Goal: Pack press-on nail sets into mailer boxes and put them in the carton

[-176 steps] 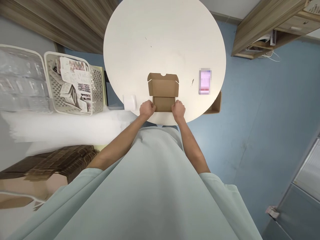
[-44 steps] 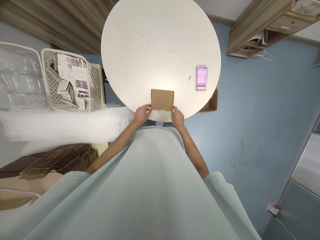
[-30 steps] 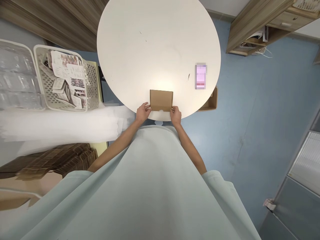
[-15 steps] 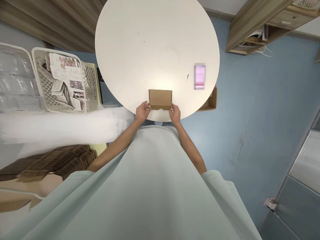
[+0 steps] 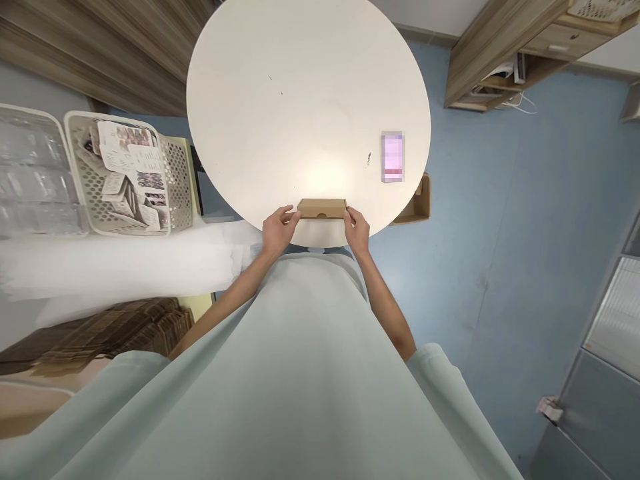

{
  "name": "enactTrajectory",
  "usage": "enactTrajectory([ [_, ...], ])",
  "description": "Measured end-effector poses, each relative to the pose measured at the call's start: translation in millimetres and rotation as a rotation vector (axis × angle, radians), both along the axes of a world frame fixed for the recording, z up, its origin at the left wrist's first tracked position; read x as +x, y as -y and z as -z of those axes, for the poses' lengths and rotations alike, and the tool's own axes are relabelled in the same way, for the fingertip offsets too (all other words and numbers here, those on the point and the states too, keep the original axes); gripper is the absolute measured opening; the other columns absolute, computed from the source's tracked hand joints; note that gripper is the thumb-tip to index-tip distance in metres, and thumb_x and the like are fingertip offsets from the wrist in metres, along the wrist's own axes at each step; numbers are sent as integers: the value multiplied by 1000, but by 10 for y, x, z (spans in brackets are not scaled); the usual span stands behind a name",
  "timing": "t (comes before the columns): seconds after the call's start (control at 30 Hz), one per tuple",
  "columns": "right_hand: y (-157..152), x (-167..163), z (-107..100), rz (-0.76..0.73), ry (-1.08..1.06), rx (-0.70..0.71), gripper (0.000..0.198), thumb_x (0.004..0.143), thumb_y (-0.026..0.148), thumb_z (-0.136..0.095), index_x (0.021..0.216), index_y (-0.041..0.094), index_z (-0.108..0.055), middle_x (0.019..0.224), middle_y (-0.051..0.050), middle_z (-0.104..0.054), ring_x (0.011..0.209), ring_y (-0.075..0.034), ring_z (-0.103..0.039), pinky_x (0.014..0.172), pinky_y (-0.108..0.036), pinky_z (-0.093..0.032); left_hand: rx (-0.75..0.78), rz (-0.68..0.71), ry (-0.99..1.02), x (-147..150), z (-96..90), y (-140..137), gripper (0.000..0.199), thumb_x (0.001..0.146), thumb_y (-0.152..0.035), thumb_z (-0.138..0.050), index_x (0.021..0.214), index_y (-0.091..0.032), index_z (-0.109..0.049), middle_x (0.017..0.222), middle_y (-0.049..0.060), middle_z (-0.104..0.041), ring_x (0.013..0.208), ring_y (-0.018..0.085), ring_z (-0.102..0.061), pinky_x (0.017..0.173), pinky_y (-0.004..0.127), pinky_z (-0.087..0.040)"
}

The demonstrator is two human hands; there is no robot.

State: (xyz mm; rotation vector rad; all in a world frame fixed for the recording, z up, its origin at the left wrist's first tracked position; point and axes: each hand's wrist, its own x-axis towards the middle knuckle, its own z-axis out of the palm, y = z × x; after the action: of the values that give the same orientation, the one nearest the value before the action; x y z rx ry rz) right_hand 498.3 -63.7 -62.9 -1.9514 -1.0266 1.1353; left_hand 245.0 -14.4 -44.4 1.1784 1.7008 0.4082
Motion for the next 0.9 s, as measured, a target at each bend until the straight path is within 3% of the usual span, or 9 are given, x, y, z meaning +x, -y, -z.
enactTrajectory([
  [0.17,-73,100,-47,34,-4,-25,67,108,80,-53,125,23,-84,140,-13,-82,133,-32,-74,121,-52,-60,-19,-5,73,77,116,-63,40,106,-48,-73,135,-21,-78,124,12,-86,125,33,-78,107,46,-61],
  [0.37,-64,159,69,45,-93,-60,80,103,87,-56,151,26,-75,166,-15,-68,145,-31,-67,122,-51,-58,-28,63,242,22,354,-84,55,106,-54,-68,153,-25,-72,127,11,-80,118,27,-74,104,44,-62],
  [0.5,-62,178,118,5,-129,-50,81,103,88,-54,157,30,-72,169,-13,-65,144,-30,-67,120,-49,-59,-17,74,271,-21,411,-66,58,104,-59,-71,152,-26,-73,124,11,-80,116,27,-73,103,44,-62],
  [0.7,-91,198,236,0,-127,-50,78,102,86,-58,154,31,-73,158,-14,-70,131,-28,-71,111,-45,-61,3,10,256,33,479,-51,58,100,-57,-77,148,-24,-75,117,10,-80,105,26,-74,104,44,-61],
  [0.9,-115,174,299,32,-125,-35,67,104,79,-59,146,30,-74,150,-13,-72,125,-25,-72,109,-42,-62,17,-3,238,82,450,-78,49,98,-50,-77,139,-23,-76,111,9,-80,111,27,-75,103,42,-61],
])
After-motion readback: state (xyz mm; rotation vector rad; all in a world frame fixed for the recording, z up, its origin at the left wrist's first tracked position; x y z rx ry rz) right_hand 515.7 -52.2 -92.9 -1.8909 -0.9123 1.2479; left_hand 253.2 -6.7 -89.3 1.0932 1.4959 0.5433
